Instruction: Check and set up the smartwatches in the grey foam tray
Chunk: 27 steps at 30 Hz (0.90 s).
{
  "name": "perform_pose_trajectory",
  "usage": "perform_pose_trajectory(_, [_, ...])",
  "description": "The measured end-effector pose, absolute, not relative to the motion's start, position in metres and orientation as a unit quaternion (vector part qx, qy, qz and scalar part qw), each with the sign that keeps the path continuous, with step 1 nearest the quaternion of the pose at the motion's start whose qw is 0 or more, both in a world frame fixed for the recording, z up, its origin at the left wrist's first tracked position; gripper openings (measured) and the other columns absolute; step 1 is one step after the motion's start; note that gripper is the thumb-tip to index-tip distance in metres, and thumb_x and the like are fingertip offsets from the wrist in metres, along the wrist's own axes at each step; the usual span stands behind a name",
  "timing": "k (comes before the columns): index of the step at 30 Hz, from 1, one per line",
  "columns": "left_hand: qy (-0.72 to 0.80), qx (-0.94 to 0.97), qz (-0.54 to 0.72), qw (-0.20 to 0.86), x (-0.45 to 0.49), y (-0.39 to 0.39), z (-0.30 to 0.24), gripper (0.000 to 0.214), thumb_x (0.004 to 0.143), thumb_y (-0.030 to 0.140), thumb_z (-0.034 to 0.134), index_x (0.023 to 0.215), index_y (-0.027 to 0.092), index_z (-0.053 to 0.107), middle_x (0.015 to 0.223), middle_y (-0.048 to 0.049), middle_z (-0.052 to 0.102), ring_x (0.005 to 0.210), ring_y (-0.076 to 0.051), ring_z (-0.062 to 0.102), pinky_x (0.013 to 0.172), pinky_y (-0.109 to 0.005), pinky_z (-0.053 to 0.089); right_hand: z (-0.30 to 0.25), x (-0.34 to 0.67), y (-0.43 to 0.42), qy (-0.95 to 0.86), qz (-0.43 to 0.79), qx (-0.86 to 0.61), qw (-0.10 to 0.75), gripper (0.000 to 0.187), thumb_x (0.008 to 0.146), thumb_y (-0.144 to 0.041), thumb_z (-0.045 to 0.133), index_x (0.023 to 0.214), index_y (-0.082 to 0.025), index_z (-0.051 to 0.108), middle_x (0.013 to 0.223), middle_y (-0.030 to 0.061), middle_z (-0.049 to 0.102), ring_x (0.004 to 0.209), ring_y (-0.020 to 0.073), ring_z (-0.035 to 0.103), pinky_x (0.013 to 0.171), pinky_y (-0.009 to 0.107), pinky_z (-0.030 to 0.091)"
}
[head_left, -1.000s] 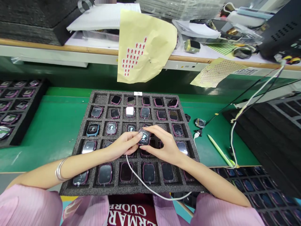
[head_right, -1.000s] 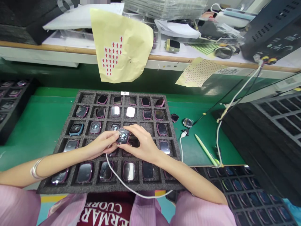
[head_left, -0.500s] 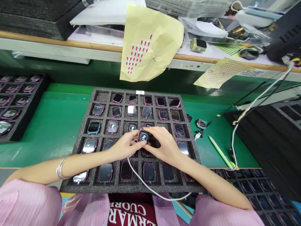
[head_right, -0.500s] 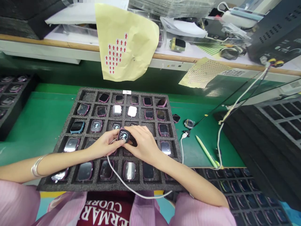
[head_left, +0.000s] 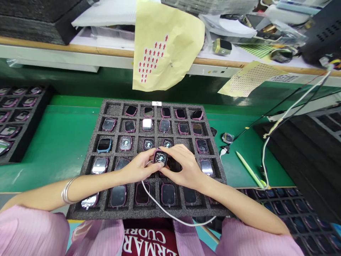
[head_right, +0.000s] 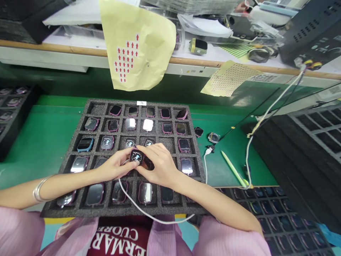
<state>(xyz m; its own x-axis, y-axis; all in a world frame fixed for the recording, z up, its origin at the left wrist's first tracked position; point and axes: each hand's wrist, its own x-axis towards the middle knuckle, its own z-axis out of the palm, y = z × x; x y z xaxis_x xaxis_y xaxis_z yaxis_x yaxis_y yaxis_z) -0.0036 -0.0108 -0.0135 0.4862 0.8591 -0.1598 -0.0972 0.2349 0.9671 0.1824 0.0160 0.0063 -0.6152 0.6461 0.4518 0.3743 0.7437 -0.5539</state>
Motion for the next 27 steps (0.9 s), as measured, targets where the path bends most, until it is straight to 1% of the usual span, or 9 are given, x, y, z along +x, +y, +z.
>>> perform_pose_trajectory(10, [0.363, 0.509, 0.364, 0.691, -0.004, -0.011, -0.016, 0.025, 0.085, 0.028, 0.062, 0.105, 0.015, 0.056, 0.093, -0.0047, 0.061, 0.089, -0.017, 0.055, 0.078, -0.027, 0.047, 0.005, 0.182, 0.014, -0.868, 0.22, -0.295, 0.333, 0.041, 0.083, -0.023, 0.064, 0.122, -0.017, 0.054, 0.086, 0.0081, 0.068, 0.077, 0.0222, 0.062, 0.076, 0.041, 0.048])
perform_pose_trajectory(12, [0.356, 0.49, 0.37, 0.704, -0.004, -0.01, -0.011, 0.026, 0.084, 0.028, 0.064, 0.105, 0.014, 0.057, 0.087, -0.0036, 0.062, 0.081, -0.015, 0.056, 0.071, -0.024, 0.048, 0.005, 0.185, 0.018, -0.863, 0.248, -0.283, 0.336, 0.044, 0.083, -0.025, 0.066, 0.124, -0.016, 0.055, 0.088, 0.0084, 0.067, 0.079, 0.0224, 0.061, 0.077, 0.041, 0.048])
perform_pose_trajectory(13, [0.352, 0.477, 0.365, 0.718, -0.004, -0.01, -0.008, 0.027, 0.084, 0.029, 0.064, 0.106, 0.014, 0.057, 0.08, -0.002, 0.061, 0.069, -0.011, 0.055, 0.062, -0.021, 0.046, 0.005, 0.187, 0.021, -0.858, 0.279, -0.272, 0.335, 0.046, 0.082, -0.028, 0.068, 0.125, -0.016, 0.055, 0.089, 0.0085, 0.066, 0.079, 0.0221, 0.061, 0.076, 0.04, 0.049])
perform_pose_trajectory(15, [0.335, 0.451, 0.341, 0.754, -0.006, -0.009, -0.002, 0.031, 0.085, 0.033, 0.063, 0.108, 0.013, 0.056, 0.068, 0.0012, 0.058, 0.045, -0.005, 0.041, 0.041, -0.016, 0.033, 0.007, 0.191, 0.027, -0.835, 0.371, -0.244, 0.326, 0.047, 0.085, -0.033, 0.068, 0.126, -0.015, 0.056, 0.09, 0.0085, 0.065, 0.08, 0.0209, 0.06, 0.075, 0.037, 0.05])
perform_pose_trajectory(16, [0.319, 0.443, 0.328, 0.771, -0.008, -0.009, 0.0, 0.032, 0.085, 0.035, 0.063, 0.107, 0.013, 0.056, 0.066, 0.0016, 0.057, 0.039, -0.003, 0.032, 0.035, -0.016, 0.025, 0.008, 0.193, 0.03, -0.817, 0.421, -0.23, 0.32, 0.043, 0.088, -0.034, 0.064, 0.126, -0.016, 0.057, 0.091, 0.0083, 0.065, 0.081, 0.02, 0.06, 0.074, 0.035, 0.05])
perform_pose_trajectory(17, [0.3, 0.439, 0.316, 0.786, -0.009, -0.009, 0.001, 0.033, 0.085, 0.037, 0.063, 0.105, 0.012, 0.057, 0.065, 0.0008, 0.058, 0.036, -0.001, 0.026, 0.033, -0.016, 0.019, 0.009, 0.194, 0.033, -0.798, 0.463, -0.219, 0.317, 0.039, 0.091, -0.035, 0.06, 0.125, -0.016, 0.059, 0.092, 0.008, 0.065, 0.081, 0.019, 0.06, 0.073, 0.034, 0.051])
perform_pose_trajectory(19, [0.268, 0.44, 0.304, 0.802, -0.012, -0.009, 0.002, 0.033, 0.084, 0.039, 0.064, 0.101, 0.012, 0.059, 0.066, -0.0013, 0.059, 0.035, 0.0, 0.023, 0.032, -0.016, 0.015, 0.01, 0.195, 0.035, -0.768, 0.514, -0.203, 0.323, 0.03, 0.095, -0.033, 0.054, 0.119, -0.018, 0.063, 0.091, 0.0072, 0.065, 0.081, 0.0175, 0.06, 0.074, 0.033, 0.05])
perform_pose_trajectory(22, [0.267, 0.442, 0.296, 0.804, -0.013, -0.01, -0.001, 0.035, 0.084, 0.039, 0.064, 0.105, 0.012, 0.059, 0.06, 0.0004, 0.056, 0.034, -0.001, 0.025, 0.032, -0.016, 0.016, 0.008, 0.192, 0.035, -0.749, 0.526, -0.201, 0.349, 0.026, 0.093, -0.032, 0.059, 0.112, -0.019, 0.068, 0.089, 0.0062, 0.067, 0.077, 0.0161, 0.06, 0.072, 0.031, 0.05])
perform_pose_trajectory(27, [0.271, 0.437, 0.297, 0.805, -0.012, -0.011, -0.004, 0.039, 0.083, 0.042, 0.065, 0.107, 0.012, 0.06, 0.058, 0.0021, 0.053, 0.034, -0.001, 0.023, 0.031, -0.016, 0.016, 0.004, 0.19, 0.034, -0.741, 0.525, -0.211, 0.361, 0.028, 0.089, -0.037, 0.063, 0.11, -0.019, 0.07, 0.085, 0.006, 0.067, 0.076, 0.0166, 0.061, 0.071, 0.031, 0.051])
